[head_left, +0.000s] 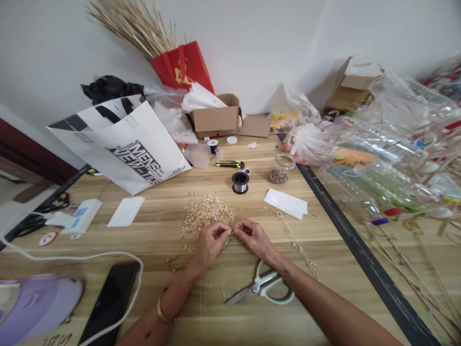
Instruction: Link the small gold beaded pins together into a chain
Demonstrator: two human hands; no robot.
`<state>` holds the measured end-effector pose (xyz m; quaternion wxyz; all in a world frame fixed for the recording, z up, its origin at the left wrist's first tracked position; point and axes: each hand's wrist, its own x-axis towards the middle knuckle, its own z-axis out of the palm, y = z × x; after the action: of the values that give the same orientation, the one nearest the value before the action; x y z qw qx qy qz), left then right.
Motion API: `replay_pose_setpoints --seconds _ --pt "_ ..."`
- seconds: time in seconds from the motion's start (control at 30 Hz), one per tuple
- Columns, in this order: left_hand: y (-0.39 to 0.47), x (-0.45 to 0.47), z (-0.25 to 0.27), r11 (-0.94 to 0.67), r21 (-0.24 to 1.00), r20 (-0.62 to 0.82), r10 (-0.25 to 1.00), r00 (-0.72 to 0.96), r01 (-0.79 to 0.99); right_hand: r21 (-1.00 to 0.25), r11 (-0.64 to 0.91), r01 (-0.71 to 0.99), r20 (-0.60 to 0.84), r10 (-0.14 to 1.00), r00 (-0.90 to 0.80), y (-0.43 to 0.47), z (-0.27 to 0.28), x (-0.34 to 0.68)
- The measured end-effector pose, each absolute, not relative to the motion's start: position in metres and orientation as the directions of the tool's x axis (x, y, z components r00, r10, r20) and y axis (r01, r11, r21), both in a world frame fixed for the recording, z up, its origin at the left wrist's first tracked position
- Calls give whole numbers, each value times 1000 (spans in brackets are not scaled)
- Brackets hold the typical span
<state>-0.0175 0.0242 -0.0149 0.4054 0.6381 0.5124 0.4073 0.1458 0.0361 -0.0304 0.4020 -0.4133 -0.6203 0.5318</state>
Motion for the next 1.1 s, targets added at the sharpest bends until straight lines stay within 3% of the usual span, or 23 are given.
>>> replay_pose_setpoints --seconds 0.13,0.27,0.7,1.1 --pt "27 -18 -18 33 991 -53 987 153 130 -993 86 83 55 943 -328 36 -30 145" --pt "29 -18 -18 121 991 -128 980 155 51 -993 83 87 51 947 -318 36 -29 145" --pt "25 -17 -22 6 992 -27 987 160 130 -975 164 146 120 955 -271 36 -32 146" --pt "24 -15 -18 20 988 -47 984 172 156 -982 157 104 126 958 -257 35 -27 146"
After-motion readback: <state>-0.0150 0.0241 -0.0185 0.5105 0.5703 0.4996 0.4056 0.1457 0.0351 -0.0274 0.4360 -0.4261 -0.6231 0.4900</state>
